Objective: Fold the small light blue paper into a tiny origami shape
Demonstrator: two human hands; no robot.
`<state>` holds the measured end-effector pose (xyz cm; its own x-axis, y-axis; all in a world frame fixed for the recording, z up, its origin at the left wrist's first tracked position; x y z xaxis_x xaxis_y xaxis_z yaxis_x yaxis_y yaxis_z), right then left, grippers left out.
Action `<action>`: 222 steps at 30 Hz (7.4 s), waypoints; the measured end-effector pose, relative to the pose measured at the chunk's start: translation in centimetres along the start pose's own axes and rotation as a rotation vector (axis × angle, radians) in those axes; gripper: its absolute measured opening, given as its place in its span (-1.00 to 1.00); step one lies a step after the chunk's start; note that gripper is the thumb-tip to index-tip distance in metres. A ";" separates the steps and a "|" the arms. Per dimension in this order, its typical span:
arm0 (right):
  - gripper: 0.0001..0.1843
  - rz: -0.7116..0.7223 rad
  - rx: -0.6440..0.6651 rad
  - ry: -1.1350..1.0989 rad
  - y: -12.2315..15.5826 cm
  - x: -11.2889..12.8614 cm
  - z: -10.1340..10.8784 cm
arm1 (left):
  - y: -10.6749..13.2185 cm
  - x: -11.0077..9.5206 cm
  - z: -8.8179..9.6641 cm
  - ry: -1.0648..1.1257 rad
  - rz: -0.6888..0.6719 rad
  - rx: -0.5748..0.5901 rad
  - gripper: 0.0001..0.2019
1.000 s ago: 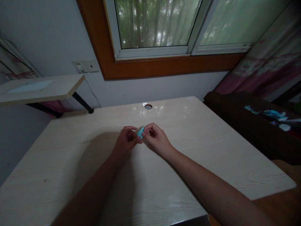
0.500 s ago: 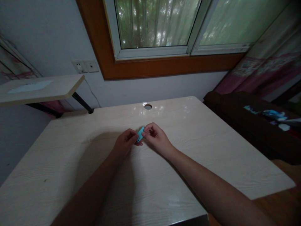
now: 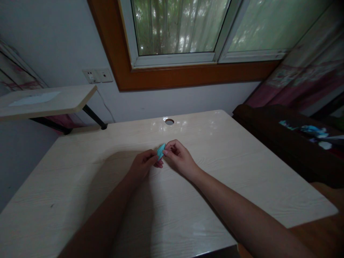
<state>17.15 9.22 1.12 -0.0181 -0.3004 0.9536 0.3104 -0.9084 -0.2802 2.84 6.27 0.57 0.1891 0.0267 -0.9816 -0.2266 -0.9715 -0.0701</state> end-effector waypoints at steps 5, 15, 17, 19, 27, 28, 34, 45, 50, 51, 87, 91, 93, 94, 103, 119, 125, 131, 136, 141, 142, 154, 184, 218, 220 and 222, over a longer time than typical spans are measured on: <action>-0.81 0.029 -0.003 -0.006 -0.1 0.5 0.2 | 0.2 -0.7 0.0 -0.027 -0.023 -0.015 -0.67; -0.88 0.084 0.028 0.202 0.3 1.1 0.2 | 0.3 0.1 0.2 -0.094 -0.073 -0.035 -0.74; -0.89 0.097 0.017 0.207 0.3 1.2 0.3 | 0.4 0.1 0.2 -0.119 -0.093 -0.050 -0.76; -0.89 0.098 0.011 0.205 0.2 1.2 0.4 | 0.5 -0.1 0.3 -0.147 -0.103 -0.060 -0.76; -0.84 0.075 -0.007 0.158 0.3 0.9 0.3 | 0.4 -0.8 -0.1 -0.207 -0.116 -0.035 -0.73; -0.83 0.070 -0.012 0.156 0.3 0.9 0.3 | 0.4 -0.7 -0.1 -0.216 -0.108 -0.032 -0.74; -0.83 0.055 -0.026 0.153 0.3 0.9 0.4 | 0.2 0.4 0.1 -0.229 -0.051 -0.039 -0.76; -0.75 0.048 -0.014 0.053 0.2 0.2 -0.1 | 0.0 1.2 0.4 -0.090 -0.014 -0.015 -0.77; -0.65 0.010 0.036 -0.042 0.1 0.0 -0.7 | 0.0 1.2 0.3 -0.094 0.002 -0.017 -0.78; -0.64 -0.001 0.039 -0.057 0.1 -0.1 -0.7 | 0.0 1.3 0.4 -0.085 0.008 -0.019 -0.78; -0.64 -0.031 0.025 -0.259 -0.5 -0.3 -0.5 | 0.0 0.6 0.3 -0.085 0.003 -0.071 -0.77; -0.63 -0.034 0.025 -0.262 -0.5 -0.4 -0.5 | -0.1 0.5 0.2 -0.088 0.010 -0.066 -0.76; -0.63 -0.038 0.017 -0.254 -0.6 -0.6 -0.4 | 0.0 0.3 0.2 -0.096 0.010 -0.066 -0.75; -0.63 -0.040 0.009 -0.247 -0.6 -0.6 -0.4 | 0.0 0.3 0.2 -0.102 0.010 -0.067 -0.74; -0.64 -0.046 0.008 -0.182 -0.5 -0.2 -0.4 | -0.1 0.8 0.3 -0.100 0.029 -0.062 -0.76; -0.59 -0.117 -0.031 -0.295 -0.5 -1.1 -0.3 | 0.0 0.2 0.2 -0.132 0.047 -0.086 -0.77; -0.62 -0.111 -0.025 -0.316 -0.5 -1.1 -0.3 | 0.0 0.3 0.4 -0.102 0.047 -0.093 -0.77; -0.64 -0.121 0.007 -0.254 -0.3 -0.6 -0.7 | -0.2 0.8 0.3 -0.125 0.041 -0.052 -0.75; -0.61 -0.121 -0.002 -0.267 -0.2 -0.6 -0.8 | -0.1 -0.1 -0.2 -0.108 0.083 -0.057 -0.77; -0.63 -0.113 -0.001 -0.302 -0.2 -0.7 -0.8 | 0.0 -0.1 -0.2 -0.042 0.131 -0.066 -0.76; -0.63 -0.111 -0.002 -0.302 -0.2 -0.6 -0.8 | 0.0 0.0 -0.2 -0.034 0.135 -0.064 -0.76; -0.63 -0.089 -0.029 -0.274 -0.2 -0.6 -0.6 | 0.0 0.2 -0.2 -0.041 0.143 -0.025 -0.74; -0.65 -0.015 -0.075 -0.233 -0.3 -0.2 -0.1 | 0.0 0.1 -0.1 -0.059 0.100 -0.043 -0.78; -0.57 -0.030 0.041 -0.244 0.1 0.1 -1.1 | 0.0 0.5 0.2 -0.156 0.030 -0.030 -0.73; -0.57 -0.032 0.031 -0.253 0.1 0.1 -1.0 | 0.0 0.3 0.1 -0.158 0.032 -0.031 -0.72; -0.59 -0.032 0.016 -0.256 0.1 0.3 -0.9 | 0.0 0.1 -0.1 -0.161 0.034 -0.033 -0.71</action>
<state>16.30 8.80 1.29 0.2127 -0.1863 0.9592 0.3285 -0.9109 -0.2497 2.90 6.25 0.53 0.0255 0.0284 -0.9993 -0.1987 -0.9795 -0.0329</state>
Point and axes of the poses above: each hand's wrist, its own y-axis away from the middle knuckle, its own z-axis out of the back of the hand, x = y × z, the point moved 7 cm from there along -y, towards the middle knuckle, and after that the axes turned 10 degrees about y, right-handed, at the moved point
